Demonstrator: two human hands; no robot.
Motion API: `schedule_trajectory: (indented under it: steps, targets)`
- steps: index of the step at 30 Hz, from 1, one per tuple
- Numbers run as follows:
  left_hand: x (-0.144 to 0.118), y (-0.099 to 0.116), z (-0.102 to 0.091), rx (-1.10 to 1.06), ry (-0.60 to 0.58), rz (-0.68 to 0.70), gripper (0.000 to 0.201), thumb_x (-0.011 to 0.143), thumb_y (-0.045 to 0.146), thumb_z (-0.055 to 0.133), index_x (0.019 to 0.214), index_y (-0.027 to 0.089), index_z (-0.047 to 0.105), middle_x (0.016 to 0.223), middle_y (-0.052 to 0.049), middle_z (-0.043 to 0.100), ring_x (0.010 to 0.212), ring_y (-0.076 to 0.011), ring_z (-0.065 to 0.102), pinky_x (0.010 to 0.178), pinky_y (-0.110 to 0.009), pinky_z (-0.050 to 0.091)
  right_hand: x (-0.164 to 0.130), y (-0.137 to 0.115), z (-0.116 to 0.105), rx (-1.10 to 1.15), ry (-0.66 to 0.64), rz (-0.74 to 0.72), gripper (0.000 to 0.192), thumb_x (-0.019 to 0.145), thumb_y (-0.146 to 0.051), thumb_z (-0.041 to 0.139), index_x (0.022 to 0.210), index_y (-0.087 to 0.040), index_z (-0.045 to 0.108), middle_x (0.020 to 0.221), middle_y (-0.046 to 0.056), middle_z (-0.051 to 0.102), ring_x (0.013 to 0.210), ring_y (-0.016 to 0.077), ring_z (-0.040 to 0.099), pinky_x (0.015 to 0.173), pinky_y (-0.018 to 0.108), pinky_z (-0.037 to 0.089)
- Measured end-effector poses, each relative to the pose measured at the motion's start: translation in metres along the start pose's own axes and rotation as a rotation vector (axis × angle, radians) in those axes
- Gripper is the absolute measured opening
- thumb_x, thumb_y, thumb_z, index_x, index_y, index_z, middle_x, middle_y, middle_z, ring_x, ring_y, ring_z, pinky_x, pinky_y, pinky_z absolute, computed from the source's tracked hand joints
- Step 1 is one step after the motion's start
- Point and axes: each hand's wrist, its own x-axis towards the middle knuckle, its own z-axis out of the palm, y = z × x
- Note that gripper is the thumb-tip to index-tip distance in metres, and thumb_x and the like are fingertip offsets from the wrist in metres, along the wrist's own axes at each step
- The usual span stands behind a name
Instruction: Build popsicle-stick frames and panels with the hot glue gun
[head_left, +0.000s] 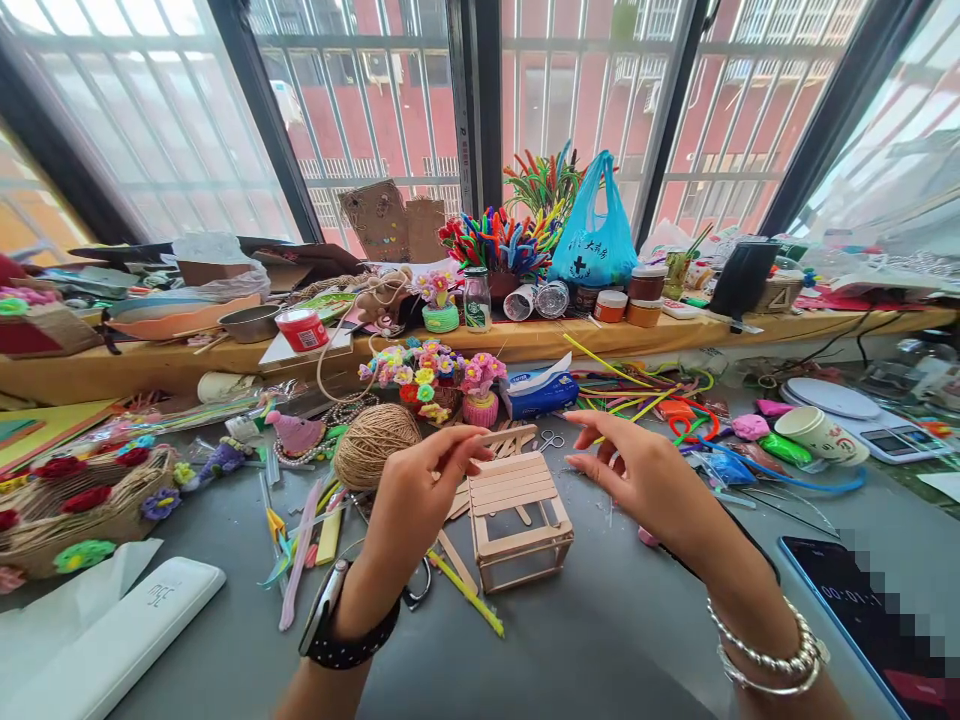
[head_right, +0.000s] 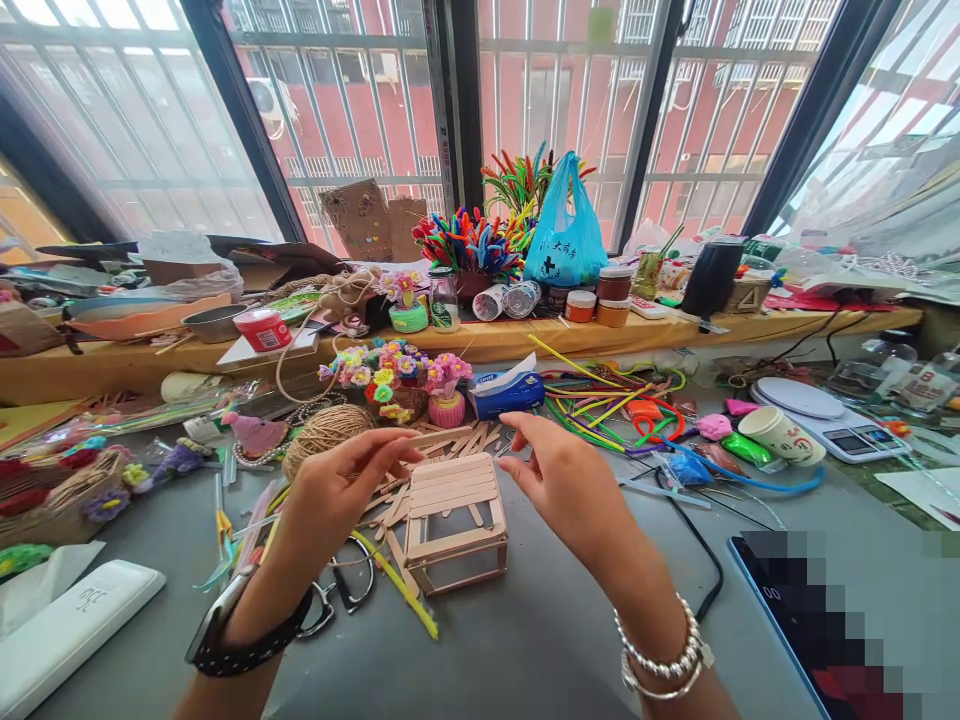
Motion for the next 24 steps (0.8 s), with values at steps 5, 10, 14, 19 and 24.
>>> schedule_trajectory:
  steps: [5,10,14,19,24]
  targets:
    - [-0.002,0.009,0.003,-0.374,-0.201,-0.170,0.027,0.080,0.035,0.045,0.087,0.013,0.059,0.072,-0.005,0.069,0.056,-0.0121,0.060,0.048,-0.020,0.045,-0.002,-0.007,-0.001,0.030,-0.038,-0.085,0.026,0.078,-0.029,0.052,0.103,-0.025,0.055,0.083,0.001,0.064,0.065,0.0128,0.056,0.060,0.023,0.042]
    - [-0.001,0.008,0.005,-0.436,-0.278,-0.214,0.025,0.078,0.032,0.046,0.086,0.012,0.059,0.072,-0.006,0.068,0.054,-0.0113,0.060,0.047,-0.019,0.044,-0.002,-0.011,0.000,-0.002,-0.068,-0.138,0.015,0.081,-0.029,0.047,0.085,-0.022,0.060,0.077,0.000,0.064,0.067,0.0126,0.056,0.060,0.021,0.039]
    - [-0.001,0.010,0.005,-0.323,-0.305,-0.173,0.021,0.076,0.030,0.050,0.083,0.014,0.060,0.068,-0.003,0.067,0.055,-0.0106,0.059,0.051,-0.019,0.045,0.000,-0.007,0.001,-0.084,-0.143,-0.152,0.019,0.083,-0.028,0.045,0.079,-0.022,0.062,0.075,0.000,0.064,0.069,0.0137,0.056,0.061,0.022,0.038]
    - [-0.001,0.009,0.004,-0.179,-0.336,-0.158,0.022,0.077,0.032,0.048,0.072,0.015,0.060,0.050,0.002,0.060,0.048,-0.0094,0.056,0.049,-0.017,0.044,0.001,-0.002,0.002,-0.089,-0.188,-0.143,0.020,0.082,-0.028,0.045,0.082,-0.022,0.064,0.077,0.001,0.064,0.071,0.0148,0.056,0.062,0.023,0.037]
    - [-0.001,0.008,0.004,-0.243,-0.420,-0.250,0.028,0.077,0.037,0.046,0.066,0.014,0.058,0.044,0.003,0.056,0.042,-0.0080,0.052,0.042,-0.015,0.039,0.000,-0.001,-0.002,0.041,-0.127,-0.147,0.017,0.080,-0.031,0.049,0.086,-0.020,0.061,0.076,0.001,0.064,0.063,0.0128,0.053,0.058,0.022,0.037]
